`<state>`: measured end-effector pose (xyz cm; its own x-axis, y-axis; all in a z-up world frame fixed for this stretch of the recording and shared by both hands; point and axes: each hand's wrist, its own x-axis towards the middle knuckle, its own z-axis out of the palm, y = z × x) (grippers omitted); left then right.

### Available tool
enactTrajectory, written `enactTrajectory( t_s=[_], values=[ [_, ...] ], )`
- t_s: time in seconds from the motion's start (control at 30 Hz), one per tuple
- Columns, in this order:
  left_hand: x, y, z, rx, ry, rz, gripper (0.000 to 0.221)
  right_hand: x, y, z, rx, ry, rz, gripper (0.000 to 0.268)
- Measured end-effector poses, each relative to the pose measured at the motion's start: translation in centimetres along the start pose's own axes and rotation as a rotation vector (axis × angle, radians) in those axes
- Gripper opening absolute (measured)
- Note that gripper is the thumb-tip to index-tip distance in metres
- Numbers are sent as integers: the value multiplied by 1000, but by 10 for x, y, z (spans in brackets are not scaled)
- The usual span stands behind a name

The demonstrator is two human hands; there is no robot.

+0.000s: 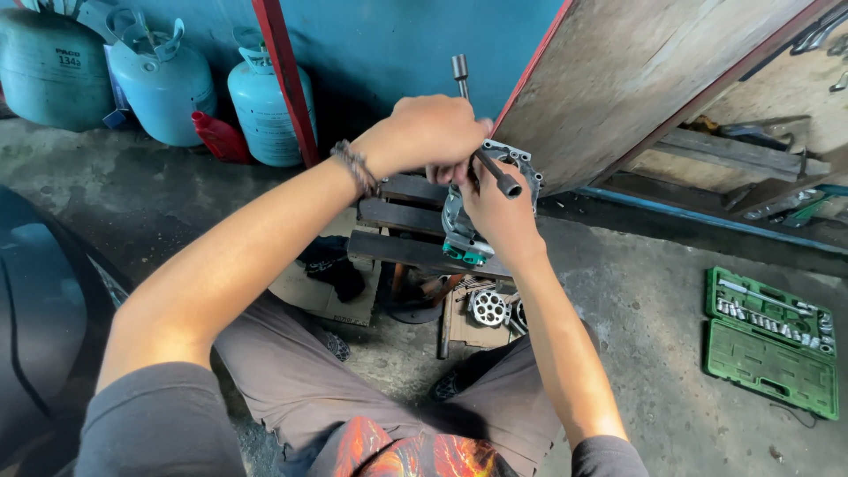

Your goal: Disassembling a mechanical housing using a socket wrench and a hammer

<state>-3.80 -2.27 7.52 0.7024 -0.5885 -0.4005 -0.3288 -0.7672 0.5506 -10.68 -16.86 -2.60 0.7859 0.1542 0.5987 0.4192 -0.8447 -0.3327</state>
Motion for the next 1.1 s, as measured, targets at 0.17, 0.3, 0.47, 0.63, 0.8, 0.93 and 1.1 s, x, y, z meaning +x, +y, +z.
enactTrajectory(
  t_s=[0.17,0.3,0.47,0.63,0.8,0.93,1.1],
  values=[
    [-9,-20,13,592,1089,780,24,-3,5,7,106,-23,20,13],
    [-6,-31,-4,744,850,1036,25,-4,4,9,115,81,-78,8],
    [4,-39,-7,902,765,1034,42,-6,-5,3,322,21,108,6],
    [13,-34,-3,1096,724,898,52,-15,14,21,267,14,143,8],
    [31,-24,4,1021,784,705,55,-5,-2,6,251,-8,75,10],
    [42,-11,4,729,638,529,44,-4,-5,1,363,-23,58,12],
    [38,0,0,479,419,214,39,-3,-11,-4,531,5,102,10]
  ],
)
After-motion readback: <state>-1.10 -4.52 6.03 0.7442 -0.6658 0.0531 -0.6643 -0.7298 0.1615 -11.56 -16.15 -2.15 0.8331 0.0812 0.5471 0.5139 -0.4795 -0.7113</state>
